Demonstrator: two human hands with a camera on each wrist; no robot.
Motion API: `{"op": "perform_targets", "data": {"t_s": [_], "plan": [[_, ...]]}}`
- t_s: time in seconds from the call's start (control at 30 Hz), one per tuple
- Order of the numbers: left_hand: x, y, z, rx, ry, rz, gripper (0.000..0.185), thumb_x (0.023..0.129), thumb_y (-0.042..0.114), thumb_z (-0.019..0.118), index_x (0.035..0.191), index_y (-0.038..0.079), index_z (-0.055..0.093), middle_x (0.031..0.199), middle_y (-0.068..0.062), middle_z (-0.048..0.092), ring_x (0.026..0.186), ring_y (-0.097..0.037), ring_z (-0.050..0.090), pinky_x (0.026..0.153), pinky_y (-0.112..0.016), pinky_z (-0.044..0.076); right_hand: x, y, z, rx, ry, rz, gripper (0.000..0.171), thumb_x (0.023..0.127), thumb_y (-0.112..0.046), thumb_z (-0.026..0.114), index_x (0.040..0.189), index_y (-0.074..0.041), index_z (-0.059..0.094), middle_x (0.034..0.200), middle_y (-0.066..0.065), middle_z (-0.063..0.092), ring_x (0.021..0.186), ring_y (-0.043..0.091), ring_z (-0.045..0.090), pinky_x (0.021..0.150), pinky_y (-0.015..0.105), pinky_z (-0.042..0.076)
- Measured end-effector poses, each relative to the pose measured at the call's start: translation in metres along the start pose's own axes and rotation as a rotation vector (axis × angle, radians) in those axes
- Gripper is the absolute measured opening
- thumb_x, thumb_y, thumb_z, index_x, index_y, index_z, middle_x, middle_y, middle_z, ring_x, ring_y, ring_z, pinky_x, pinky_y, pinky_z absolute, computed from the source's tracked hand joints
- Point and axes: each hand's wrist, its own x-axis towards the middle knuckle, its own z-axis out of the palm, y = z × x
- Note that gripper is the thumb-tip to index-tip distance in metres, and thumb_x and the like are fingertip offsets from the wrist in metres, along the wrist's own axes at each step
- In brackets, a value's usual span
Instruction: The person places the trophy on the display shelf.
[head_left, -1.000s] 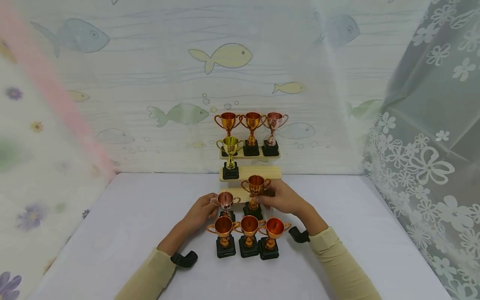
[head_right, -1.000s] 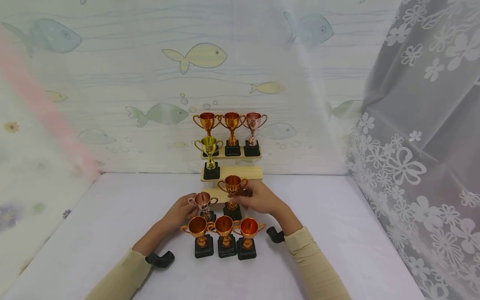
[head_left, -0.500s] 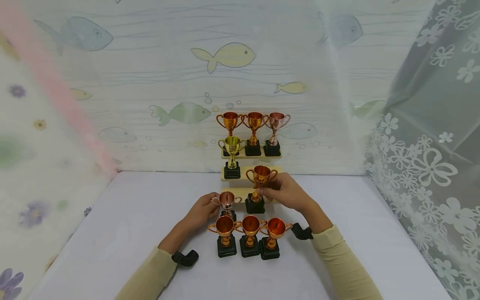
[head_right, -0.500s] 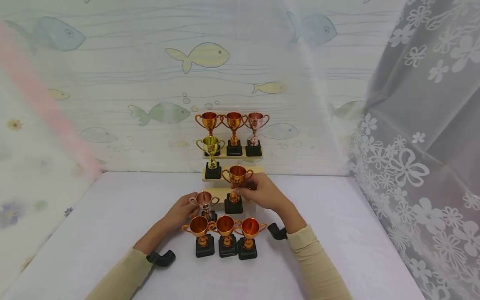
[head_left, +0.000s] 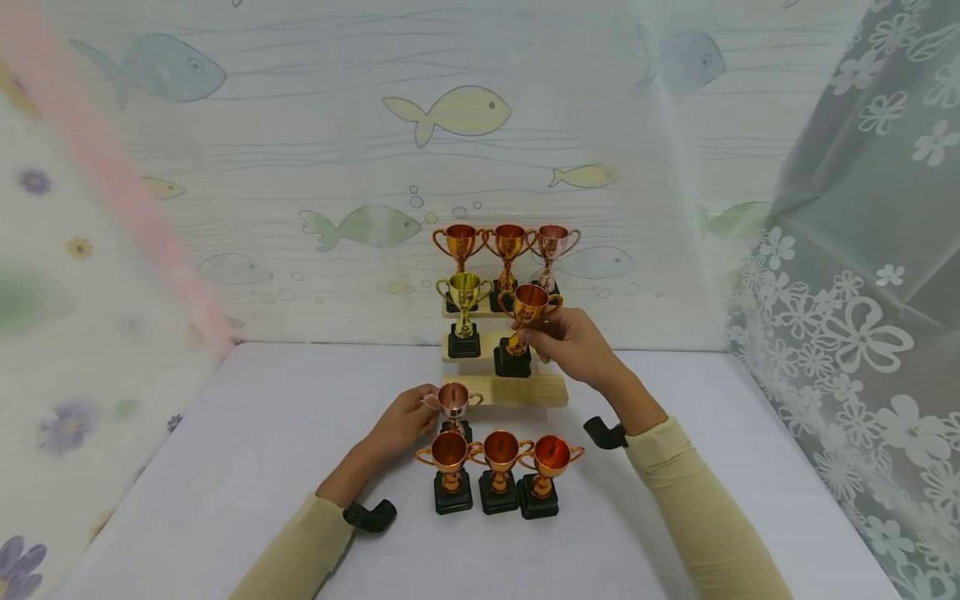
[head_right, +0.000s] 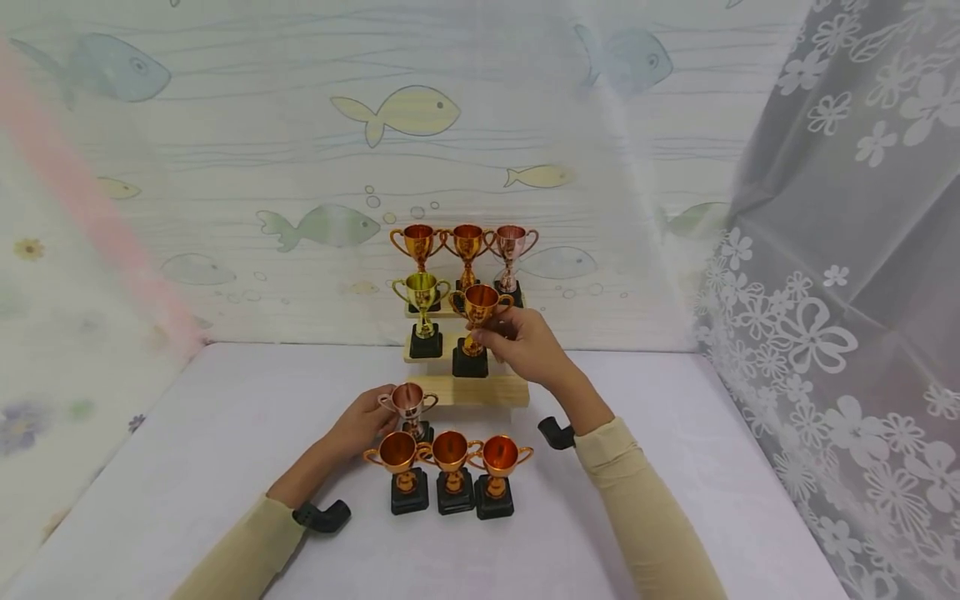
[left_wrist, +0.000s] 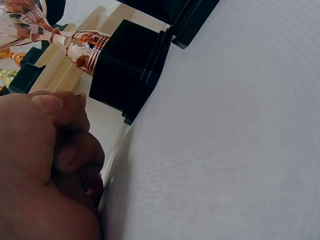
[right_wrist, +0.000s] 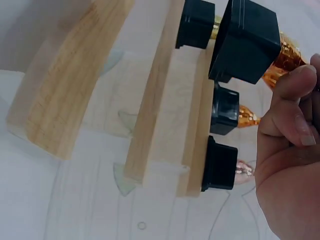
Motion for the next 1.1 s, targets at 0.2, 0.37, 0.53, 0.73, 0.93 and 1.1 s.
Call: {"op": "perform_targets", "data": {"t_s": [0.2,0.37,0.53,0.73,0.93,1.1], "plan": [[0.0,-0.002,0.0,0.003,-0.002,-0.002,0.027,0.115,0.016,0.043,0.117,-0.005,0.06,0.062,0.001,0.044,0.056,-0.01,0.039,0.056,-0.024,0.034,0.014,0.002,0.002,-0.067,0.021,0.023,0.016,0.105,-0.012,0.067,0.113,-0.001,0.076,0.066,0.009,0.057,0.056,0.016,0.047,0.053,0.031,0.038],[-0.001,-0.001,0.0,0.0,-0.007,0.003,0.028,0.116,0.019,0.043,0.116,-0.004,0.06,0.061,0.001,0.043,0.055,-0.011,0.038,0.056,-0.025,0.033,0.021,0.008,0.002,-0.066,0.032,0.072,0.019,0.106,-0.014,0.066,0.114,0.0,0.076,0.074,0.022,0.062,0.06,0.018,0.051,0.056,0.031,0.041],[0.0,-0.002,0.0,0.004,-0.002,0.011,0.029,0.116,0.02,0.044,0.114,-0.002,0.061,0.061,0.001,0.043,0.054,-0.01,0.038,0.056,-0.025,0.033,0.026,0.012,0.002,-0.05,0.032,0.132,0.021,0.107,-0.016,0.066,0.115,0.0,0.076,0.086,0.032,0.064,0.068,0.04,0.055,0.059,0.032,0.045],[0.001,-0.003,-0.001,0.003,-0.002,-0.004,0.027,0.115,0.019,0.043,0.115,0.0,0.062,0.06,0.002,0.044,0.054,-0.011,0.038,0.054,-0.024,0.033,0.029,0.02,0.003,-0.017,0.04,0.173,0.021,0.106,-0.015,0.066,0.117,0.001,0.075,0.088,0.028,0.066,0.068,0.034,0.057,0.063,0.034,0.049],[0.0,-0.002,-0.001,0.007,-0.005,-0.013,0.024,0.114,0.014,0.042,0.114,0.001,0.062,0.061,0.002,0.044,0.054,-0.012,0.039,0.055,-0.024,0.033,0.031,0.023,0.005,0.004,0.052,0.176,0.025,0.106,-0.014,0.066,0.121,0.005,0.073,0.082,0.022,0.065,0.064,0.021,0.055,0.063,0.034,0.049],[0.0,-0.002,-0.001,0.008,-0.003,-0.001,0.024,0.114,0.015,0.043,0.114,0.001,0.062,0.061,0.002,0.044,0.054,-0.012,0.039,0.055,-0.024,0.033,0.033,0.025,0.008,0.031,0.06,0.177,0.027,0.107,-0.015,0.065,0.125,0.004,0.073,0.081,0.019,0.065,0.064,0.022,0.055,0.062,0.034,0.048]]}}
